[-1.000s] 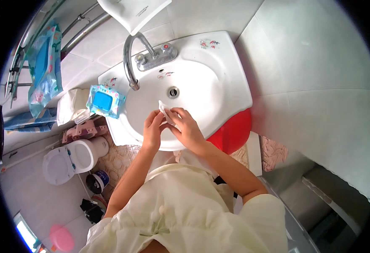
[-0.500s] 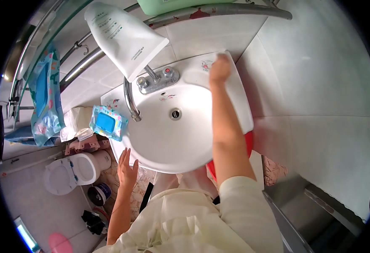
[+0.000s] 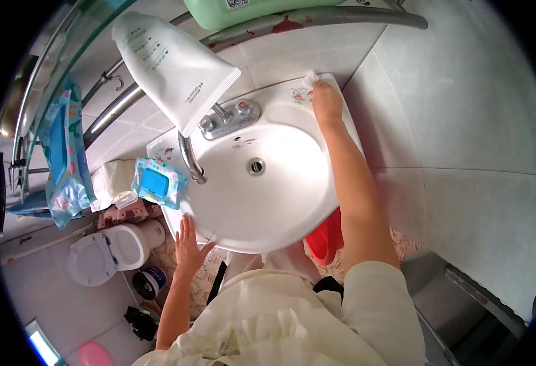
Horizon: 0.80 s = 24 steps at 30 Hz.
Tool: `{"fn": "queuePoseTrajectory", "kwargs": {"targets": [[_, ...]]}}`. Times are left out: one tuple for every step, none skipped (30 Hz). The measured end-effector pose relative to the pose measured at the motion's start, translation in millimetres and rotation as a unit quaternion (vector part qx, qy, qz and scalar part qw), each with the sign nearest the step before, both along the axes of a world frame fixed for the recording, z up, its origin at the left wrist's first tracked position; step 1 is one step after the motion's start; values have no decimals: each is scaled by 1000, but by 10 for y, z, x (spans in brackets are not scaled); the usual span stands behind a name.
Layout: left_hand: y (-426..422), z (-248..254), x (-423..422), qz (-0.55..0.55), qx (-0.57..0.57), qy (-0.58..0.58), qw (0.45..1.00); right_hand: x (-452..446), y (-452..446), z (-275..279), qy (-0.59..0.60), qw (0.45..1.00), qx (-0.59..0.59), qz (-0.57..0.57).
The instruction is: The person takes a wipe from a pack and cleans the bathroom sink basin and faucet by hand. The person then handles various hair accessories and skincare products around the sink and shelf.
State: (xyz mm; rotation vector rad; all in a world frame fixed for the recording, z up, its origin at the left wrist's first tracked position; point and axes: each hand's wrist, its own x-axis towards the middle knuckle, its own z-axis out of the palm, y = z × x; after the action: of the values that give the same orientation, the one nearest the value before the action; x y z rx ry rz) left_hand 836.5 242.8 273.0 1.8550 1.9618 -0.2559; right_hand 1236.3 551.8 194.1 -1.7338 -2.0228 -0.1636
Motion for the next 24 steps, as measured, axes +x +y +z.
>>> {"fn": "queuePoseTrajectory", "kwargs": {"targets": [[24,19,28,-1,-13,9,1000,-67,10,81,51,999,16,-11],[28,31,43,-1,-28,18,999,-162,-2,145,102,994,31,-21],[34,26,43,-2,-28,19,999,-358,-36,225,88,995,44,1],[35,18,34,-6,-30,23,999,-576,-98,345,150,986,0,71],[36,13,31,-12,-32,28,999,-775,-122,327,146,983,-30,108],[38,10,40,-15,-32,31,999,-860,-144,346,150,978,-43,136],[34,17,44,-14,-35,32,999,-947,-167,375,154,973,-57,163],[41,22,42,-12,-37,32,999,-955,-150,316,112,975,-49,185],[56,21,44,-14,-38,35,999,-901,-118,237,115,975,-50,182],[52,23,46,-12,-39,32,999,-778,-92,113,70,979,-34,191],[43,25,46,-9,-40,28,999,-647,-69,6,24,980,-17,199],[39,19,45,-8,-40,28,999,-500,-31,-121,-4,987,38,157],[32,12,41,-8,-44,31,999,-447,-39,-19,-46,996,-27,73],[31,3,36,-8,-48,33,998,-420,-20,82,-88,992,-90,-12],[22,-6,33,-5,-47,33,998,-465,-35,181,-88,992,-89,-10],[13,-17,35,-5,-44,36,998,-539,-81,265,-15,994,-106,20],[14,-25,39,-7,-41,39,998,-616,-128,314,59,990,-122,48],[23,-30,46,-8,-41,39,998,-712,-162,291,59,990,-122,47],[30,-32,51,-5,-47,45,998,-829,-196,238,52,988,-81,119],[28,-29,51,-3,-54,52,997,-888,-234,197,45,980,-41,189],[20,-12,52,-4,-57,52,997,-864,-280,184,35,982,-12,183],[22,7,62,0,-55,47,997,-792,-296,93,35,983,-13,182],[32,12,72,6,-51,40,998,-692,-292,-15,-5,991,-4,134],[22,12,74,7,-50,36,998,-620,-302,14,-46,995,6,86]]}}
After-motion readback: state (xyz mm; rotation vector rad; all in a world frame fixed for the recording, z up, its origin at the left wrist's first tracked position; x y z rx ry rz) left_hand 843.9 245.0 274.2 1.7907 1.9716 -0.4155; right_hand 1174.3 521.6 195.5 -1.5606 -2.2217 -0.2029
